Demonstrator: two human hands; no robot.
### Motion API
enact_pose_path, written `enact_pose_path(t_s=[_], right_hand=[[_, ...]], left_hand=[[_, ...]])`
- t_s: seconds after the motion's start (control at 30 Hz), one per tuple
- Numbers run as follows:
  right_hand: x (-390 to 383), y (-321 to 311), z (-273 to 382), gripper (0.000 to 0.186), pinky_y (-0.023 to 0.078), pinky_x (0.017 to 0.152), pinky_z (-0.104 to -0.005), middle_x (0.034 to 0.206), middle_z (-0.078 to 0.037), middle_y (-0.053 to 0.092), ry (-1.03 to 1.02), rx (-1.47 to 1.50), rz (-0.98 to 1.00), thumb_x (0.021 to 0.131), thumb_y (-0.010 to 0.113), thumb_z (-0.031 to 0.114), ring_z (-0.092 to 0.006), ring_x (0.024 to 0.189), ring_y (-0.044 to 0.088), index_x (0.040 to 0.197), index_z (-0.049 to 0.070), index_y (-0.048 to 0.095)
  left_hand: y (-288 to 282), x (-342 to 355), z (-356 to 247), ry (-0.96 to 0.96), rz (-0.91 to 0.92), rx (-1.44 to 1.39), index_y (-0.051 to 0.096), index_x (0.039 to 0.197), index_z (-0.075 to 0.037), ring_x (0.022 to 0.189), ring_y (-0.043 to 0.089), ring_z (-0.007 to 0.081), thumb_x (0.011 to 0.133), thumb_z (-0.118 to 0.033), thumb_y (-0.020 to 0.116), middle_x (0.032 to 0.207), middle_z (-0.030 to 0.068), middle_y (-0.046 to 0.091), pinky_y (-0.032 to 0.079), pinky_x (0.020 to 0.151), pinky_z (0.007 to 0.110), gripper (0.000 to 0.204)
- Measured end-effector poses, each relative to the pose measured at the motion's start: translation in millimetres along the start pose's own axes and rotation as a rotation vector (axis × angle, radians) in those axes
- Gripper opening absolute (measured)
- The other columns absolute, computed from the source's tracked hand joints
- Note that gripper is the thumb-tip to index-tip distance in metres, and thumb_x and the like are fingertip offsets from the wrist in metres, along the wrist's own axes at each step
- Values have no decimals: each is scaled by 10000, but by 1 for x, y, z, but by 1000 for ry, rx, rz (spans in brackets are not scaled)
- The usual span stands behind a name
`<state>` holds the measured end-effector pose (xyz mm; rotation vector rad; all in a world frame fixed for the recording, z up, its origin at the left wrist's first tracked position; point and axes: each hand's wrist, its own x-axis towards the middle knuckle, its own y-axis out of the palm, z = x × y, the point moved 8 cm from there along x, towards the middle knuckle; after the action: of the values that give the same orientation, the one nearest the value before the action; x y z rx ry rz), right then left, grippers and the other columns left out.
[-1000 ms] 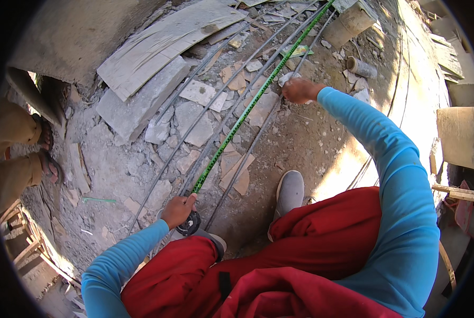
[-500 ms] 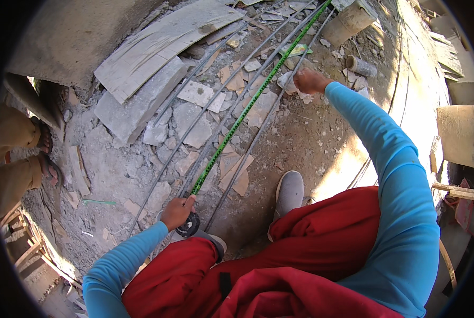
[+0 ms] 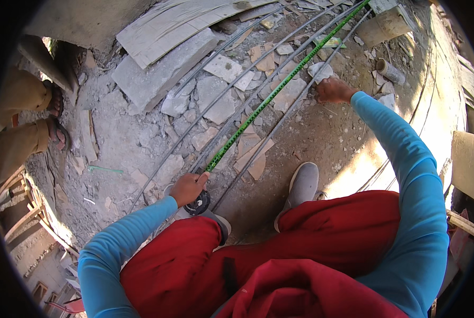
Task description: The person uses a tape measure to mark intervals on metal rods on the ground, then connects an angle grinder to a power strip and cuts through one of the rods.
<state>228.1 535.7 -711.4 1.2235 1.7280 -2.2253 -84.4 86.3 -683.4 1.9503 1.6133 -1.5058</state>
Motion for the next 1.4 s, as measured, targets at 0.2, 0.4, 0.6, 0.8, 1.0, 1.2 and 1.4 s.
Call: enact_pose_path(t_s=[0.2,0.4,0.6,0.8,1.0,1.2,1.4], right_hand=[[-10,22,-14,253,610,677,-366,695,-91,740,98,273,446,810,791,291,-198,658,741,827,39,777],[-5,-77,57,120,568,629,-308,765,-89,717,-23,689,464,763,769,50,-189,667,698,863,-8,737],[80,-103,51,126,519,683,-320,823,-82,716,-241,852,100,842,761,87,-168,735,666,947,33,717],[126,-63,40,207,513,744,-356,883,-80,651,-531,568,-119,727,797,34,-210,817,651,890,65,673],[137,-53,55,247,503,794,-382,922,-68,621,-590,593,-18,681,836,29,-234,901,637,846,98,665],[89,-84,71,222,486,857,-436,971,-96,615,-543,259,-229,767,808,85,-291,951,619,938,102,668],[-17,-164,297,752,541,682,-341,933,-81,731,-855,440,369,840,800,100,-167,736,659,1516,239,500]], left_hand=[[2,2,1,-76,-28,-7,760,778,-59,739,698,355,1030,-558,468,740,207,692,530,776,454,631],[-10,-9,-19,-153,-37,24,767,931,-72,987,689,409,1033,-580,429,995,200,731,537,880,528,618],[-10,-24,-16,-208,-158,-47,781,1004,-101,1054,694,402,1014,-585,451,1079,190,734,529,940,531,586],[-13,-31,-17,-226,-101,-96,772,1105,-98,1107,680,398,992,-589,482,1152,199,723,517,962,520,582],[-7,-32,-15,-224,-101,-138,768,1104,-74,1123,671,399,1002,-567,459,1164,194,719,504,982,519,590],[-12,-18,-24,-157,-32,-68,746,1124,-46,1139,657,405,1025,-547,414,1195,203,703,496,994,535,609],[3,-36,-7,-173,-45,-53,762,1044,-75,1062,680,415,1039,-589,378,1071,202,726,509,956,546,641]])
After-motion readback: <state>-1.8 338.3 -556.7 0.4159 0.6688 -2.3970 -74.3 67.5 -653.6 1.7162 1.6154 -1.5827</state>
